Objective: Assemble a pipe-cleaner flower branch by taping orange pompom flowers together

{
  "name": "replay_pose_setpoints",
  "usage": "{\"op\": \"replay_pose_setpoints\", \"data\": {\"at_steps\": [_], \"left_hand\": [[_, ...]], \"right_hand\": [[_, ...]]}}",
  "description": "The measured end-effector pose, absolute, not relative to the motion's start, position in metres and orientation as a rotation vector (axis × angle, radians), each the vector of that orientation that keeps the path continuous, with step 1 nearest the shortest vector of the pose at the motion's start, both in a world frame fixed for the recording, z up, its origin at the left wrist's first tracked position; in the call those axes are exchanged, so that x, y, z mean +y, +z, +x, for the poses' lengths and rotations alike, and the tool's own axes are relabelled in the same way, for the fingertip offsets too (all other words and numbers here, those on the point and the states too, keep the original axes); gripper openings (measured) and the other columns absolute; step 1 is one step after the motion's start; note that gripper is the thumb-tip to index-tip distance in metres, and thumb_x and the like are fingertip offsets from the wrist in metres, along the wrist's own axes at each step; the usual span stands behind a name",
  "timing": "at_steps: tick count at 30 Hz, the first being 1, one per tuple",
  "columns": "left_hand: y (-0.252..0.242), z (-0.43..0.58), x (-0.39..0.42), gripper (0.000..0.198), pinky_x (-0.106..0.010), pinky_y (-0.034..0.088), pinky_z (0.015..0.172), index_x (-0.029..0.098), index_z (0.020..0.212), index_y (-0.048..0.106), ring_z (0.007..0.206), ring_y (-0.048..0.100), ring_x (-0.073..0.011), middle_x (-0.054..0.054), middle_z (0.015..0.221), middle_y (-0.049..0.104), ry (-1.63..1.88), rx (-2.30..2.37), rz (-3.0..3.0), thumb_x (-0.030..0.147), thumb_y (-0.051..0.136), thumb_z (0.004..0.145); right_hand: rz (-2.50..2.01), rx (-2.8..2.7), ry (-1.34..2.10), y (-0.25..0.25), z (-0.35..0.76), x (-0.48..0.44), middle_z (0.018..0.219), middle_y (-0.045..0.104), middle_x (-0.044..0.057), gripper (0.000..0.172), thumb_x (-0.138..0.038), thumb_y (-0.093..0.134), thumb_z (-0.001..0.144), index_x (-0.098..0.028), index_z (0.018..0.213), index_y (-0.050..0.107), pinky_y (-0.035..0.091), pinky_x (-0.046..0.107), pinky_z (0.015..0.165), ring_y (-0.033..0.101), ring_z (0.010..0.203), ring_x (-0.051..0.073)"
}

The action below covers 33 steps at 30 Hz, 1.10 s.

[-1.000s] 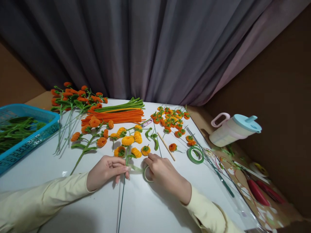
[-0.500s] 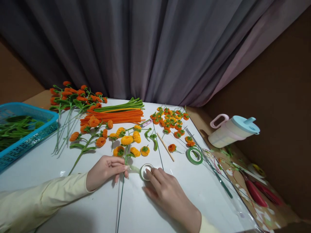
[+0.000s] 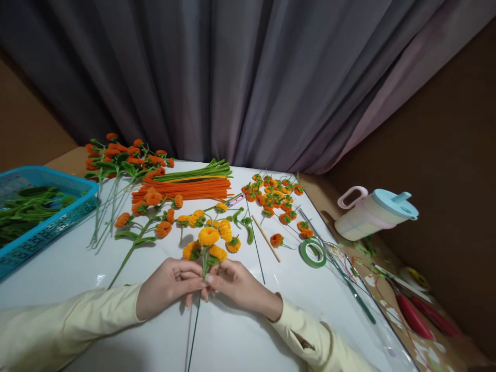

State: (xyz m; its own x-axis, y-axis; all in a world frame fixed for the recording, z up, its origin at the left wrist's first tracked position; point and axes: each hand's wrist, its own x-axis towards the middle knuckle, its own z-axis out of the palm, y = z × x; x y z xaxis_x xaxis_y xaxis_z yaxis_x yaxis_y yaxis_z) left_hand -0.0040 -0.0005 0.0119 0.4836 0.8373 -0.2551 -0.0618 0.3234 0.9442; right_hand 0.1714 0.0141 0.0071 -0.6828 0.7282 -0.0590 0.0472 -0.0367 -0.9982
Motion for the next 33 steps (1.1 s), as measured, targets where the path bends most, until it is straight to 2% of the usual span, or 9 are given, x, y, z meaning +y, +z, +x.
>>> {"op": "replay_pose_setpoints", "data": {"at_steps": [3,6,9,13,20,27,33], "left_hand": [[0.017,-0.002,-0.004,0.023,-0.019,0.043,0.041,0.009,0.067,0.065,0.040,0.050,-0.0073,-0.005,0.058,0.067,0.684,0.858,1.063,0.030,0.073,0.062],[0.020,0.000,-0.009,0.020,-0.018,0.042,0.041,0.010,0.066,0.064,0.041,0.050,-0.0075,-0.005,0.058,0.067,0.659,0.845,1.044,0.028,0.073,0.062],[0.021,0.001,-0.015,0.021,-0.018,0.042,0.041,0.010,0.066,0.062,0.041,0.050,-0.0071,-0.005,0.058,0.067,0.634,0.834,1.007,0.028,0.071,0.064],[0.020,0.002,-0.022,0.022,-0.018,0.044,0.045,0.010,0.068,0.060,0.044,0.052,-0.0068,-0.006,0.062,0.068,0.602,0.820,0.977,0.030,0.069,0.067],[0.019,0.000,-0.026,0.024,-0.019,0.046,0.049,0.009,0.071,0.062,0.047,0.054,-0.0072,-0.007,0.065,0.070,0.540,0.806,0.935,0.030,0.071,0.064],[0.017,0.000,-0.024,0.027,-0.021,0.045,0.043,0.009,0.065,0.064,0.043,0.055,-0.0091,-0.008,0.063,0.070,0.448,0.871,0.872,0.033,0.073,0.059],[0.018,0.000,-0.025,0.029,-0.021,0.045,0.042,0.010,0.063,0.061,0.042,0.055,-0.0088,-0.007,0.062,0.070,0.395,0.886,0.820,0.036,0.074,0.056]], "right_hand": [[-0.749,-1.723,1.881,0.005,0.171,0.013,0.060,0.052,-0.001,0.039,-0.049,0.050,0.083,-0.014,0.066,0.046,0.035,0.020,0.051,0.043,0.053,0.007],[-0.655,-1.699,2.023,0.004,0.174,0.013,0.051,0.045,-0.003,0.042,-0.048,0.050,0.084,-0.014,0.059,0.044,0.032,0.020,0.048,0.043,0.049,0.007],[-0.602,-1.623,2.120,0.002,0.177,0.013,0.046,0.039,-0.007,0.037,-0.047,0.056,0.080,-0.014,0.066,0.048,0.030,0.018,0.044,0.041,0.044,0.006],[-0.639,-1.607,2.112,0.001,0.179,0.012,0.047,0.043,-0.007,0.032,-0.041,0.062,0.078,-0.012,0.071,0.050,0.029,0.017,0.041,0.036,0.040,0.004],[-0.651,-1.652,2.082,-0.001,0.183,0.011,0.047,0.047,-0.005,0.029,-0.038,0.062,0.078,-0.013,0.069,0.050,0.035,0.018,0.042,0.042,0.041,0.006],[-0.614,-1.677,2.124,-0.004,0.187,0.012,0.052,0.052,-0.002,0.030,-0.038,0.067,0.073,-0.011,0.067,0.054,0.038,0.017,0.039,0.048,0.041,0.006],[-0.669,-1.696,2.102,0.000,0.187,0.012,0.048,0.052,-0.003,0.032,-0.038,0.068,0.072,-0.012,0.061,0.051,0.037,0.016,0.039,0.045,0.037,0.005]]}}
